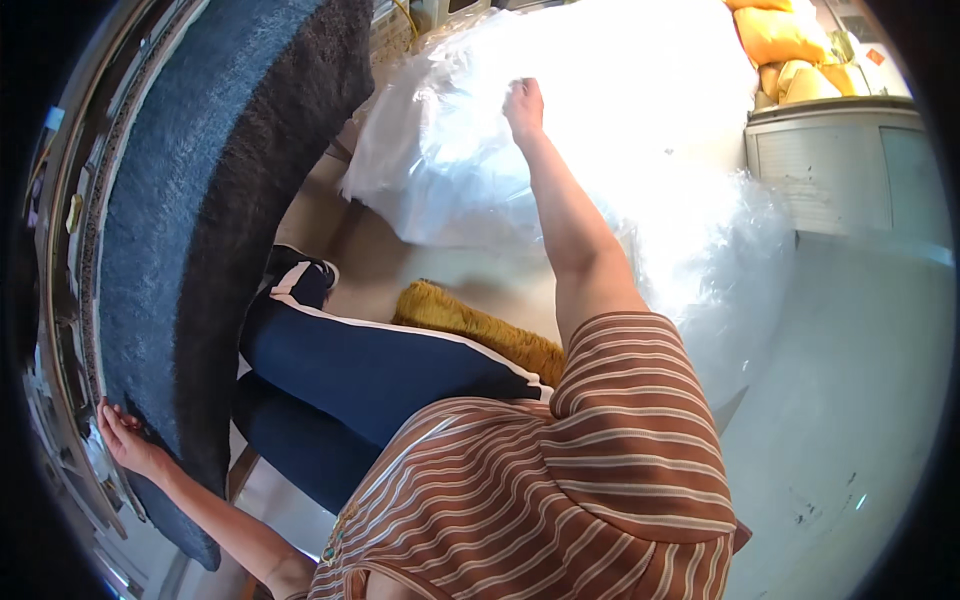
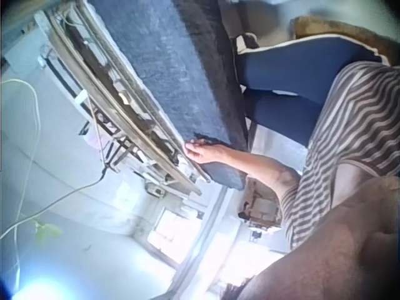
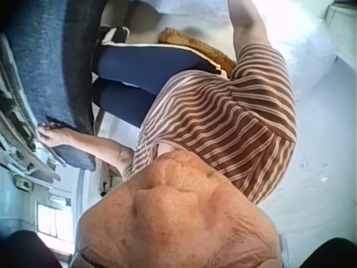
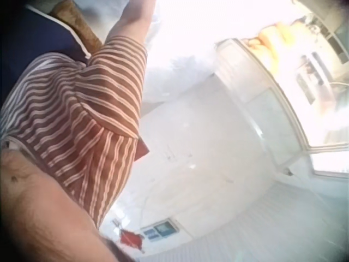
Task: The person wraps a large dark-colored upholstered item, likely a sofa or mattress, with clear plastic sheeting. They repeatedly pull, smooth, and fold the plastic over the object's surface, tucking edges and adjusting coverage to fully enclose it.
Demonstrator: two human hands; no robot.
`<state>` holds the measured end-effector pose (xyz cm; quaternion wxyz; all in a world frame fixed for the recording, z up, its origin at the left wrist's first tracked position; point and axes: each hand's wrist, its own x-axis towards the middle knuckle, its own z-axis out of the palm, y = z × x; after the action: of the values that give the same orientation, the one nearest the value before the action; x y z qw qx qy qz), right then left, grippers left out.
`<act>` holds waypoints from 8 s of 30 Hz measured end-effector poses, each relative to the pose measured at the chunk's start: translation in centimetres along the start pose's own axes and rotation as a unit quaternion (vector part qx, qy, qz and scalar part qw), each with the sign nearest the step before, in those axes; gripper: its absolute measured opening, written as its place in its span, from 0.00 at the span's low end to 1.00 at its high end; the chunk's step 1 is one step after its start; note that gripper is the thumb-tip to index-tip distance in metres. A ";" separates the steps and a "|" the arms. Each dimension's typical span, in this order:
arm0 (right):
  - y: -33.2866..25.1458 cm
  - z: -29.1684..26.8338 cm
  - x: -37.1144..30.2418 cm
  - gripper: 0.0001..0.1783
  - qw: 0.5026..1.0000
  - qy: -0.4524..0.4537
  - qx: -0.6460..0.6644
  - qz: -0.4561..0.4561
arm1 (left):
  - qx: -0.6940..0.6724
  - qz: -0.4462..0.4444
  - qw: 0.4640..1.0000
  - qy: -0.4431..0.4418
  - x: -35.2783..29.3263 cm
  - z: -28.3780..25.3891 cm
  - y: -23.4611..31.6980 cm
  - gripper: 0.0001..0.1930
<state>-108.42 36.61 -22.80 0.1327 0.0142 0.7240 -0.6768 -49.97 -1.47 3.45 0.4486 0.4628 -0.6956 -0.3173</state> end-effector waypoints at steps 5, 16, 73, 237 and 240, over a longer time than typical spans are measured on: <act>-5.1 2.3 -3.3 0.03 0.967 -0.123 -0.092 -0.201 | 0.122 0.204 0.971 -0.002 -5.6 8.2 6.7 0.11; -16.3 6.5 -17.3 0.07 0.902 -0.375 0.008 -0.213 | -0.199 0.164 0.820 -0.510 -15.1 29.5 18.7 0.44; -19.6 38.4 -56.4 0.07 0.430 -0.833 -0.037 -0.344 | 0.492 -0.135 0.834 0.209 -11.1 -31.0 -9.3 0.20; -36.4 0.7 -30.5 0.14 0.820 -0.329 -0.184 -0.432 | -0.129 0.088 0.971 -0.179 -10.5 6.6 18.3 0.12; -34.3 11.0 -35.0 0.19 0.732 -0.353 -0.157 -0.562 | -0.184 0.139 0.964 -0.130 -10.9 5.5 20.7 0.13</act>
<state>-79.61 28.47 17.56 -0.0252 -0.6557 0.5970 -0.4614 -60.59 16.47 15.42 0.4713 0.2257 -0.7349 -0.4323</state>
